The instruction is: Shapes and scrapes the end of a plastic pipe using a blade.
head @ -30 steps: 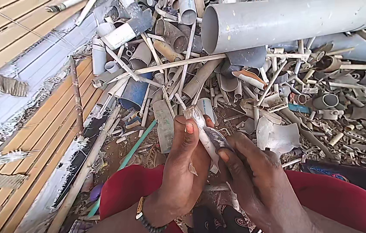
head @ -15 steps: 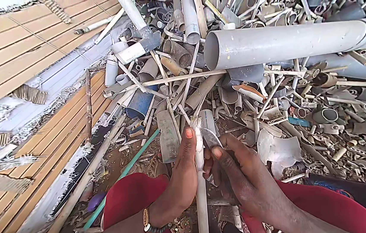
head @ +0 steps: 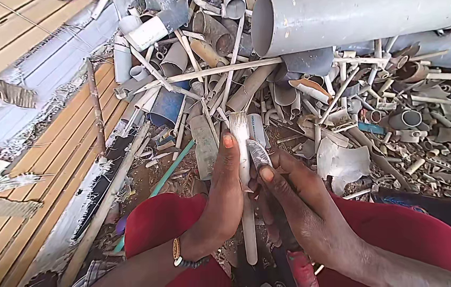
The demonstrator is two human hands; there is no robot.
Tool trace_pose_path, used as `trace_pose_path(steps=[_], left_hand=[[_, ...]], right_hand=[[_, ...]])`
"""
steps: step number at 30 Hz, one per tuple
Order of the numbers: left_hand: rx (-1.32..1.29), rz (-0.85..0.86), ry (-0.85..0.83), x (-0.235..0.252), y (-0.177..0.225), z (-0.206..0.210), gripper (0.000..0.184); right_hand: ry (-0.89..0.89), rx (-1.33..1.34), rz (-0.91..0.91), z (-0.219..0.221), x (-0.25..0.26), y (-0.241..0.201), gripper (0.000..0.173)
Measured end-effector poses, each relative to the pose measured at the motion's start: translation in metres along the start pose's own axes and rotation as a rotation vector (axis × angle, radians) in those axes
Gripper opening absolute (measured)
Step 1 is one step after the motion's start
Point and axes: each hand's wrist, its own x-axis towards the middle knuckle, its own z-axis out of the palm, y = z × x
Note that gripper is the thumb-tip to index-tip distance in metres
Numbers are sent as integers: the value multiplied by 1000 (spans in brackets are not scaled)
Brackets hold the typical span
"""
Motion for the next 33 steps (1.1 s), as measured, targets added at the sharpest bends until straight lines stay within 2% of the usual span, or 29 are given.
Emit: trace_pose_path(steps=[4,8,12,20,22,25,27,30,33], left_hand=[[32,35,69,-2,-4,5,42],[70,63,109,-5,-5,8,41],[94,-12,172,-4,-6,12,43],[163,-199,194,-3,-12,9,45],[163,-231,191,-3,-9,8,44],[169,-295,163,-2,-4,10,44],[180,-302,7,-11,-9,9,42],[-23,-375,-27,-19,-13,21,41],[-204,-453,-40,-11,-3,22,49]], right_hand=[[26,80,31,4,-1,1,20],[48,51,4,6,-4,1,19],[115,-84,-37,11,-2,7,18],[130,-265,107,12,6,6,18],[141,-427,32,11,7,7,20],[254,-860,-258,7,11,17,19],[314,-984,-373,1,18,20,17],[360,-1042,-422,-6,26,10,13],[320,-840,-442,-7,18,-6,13]])
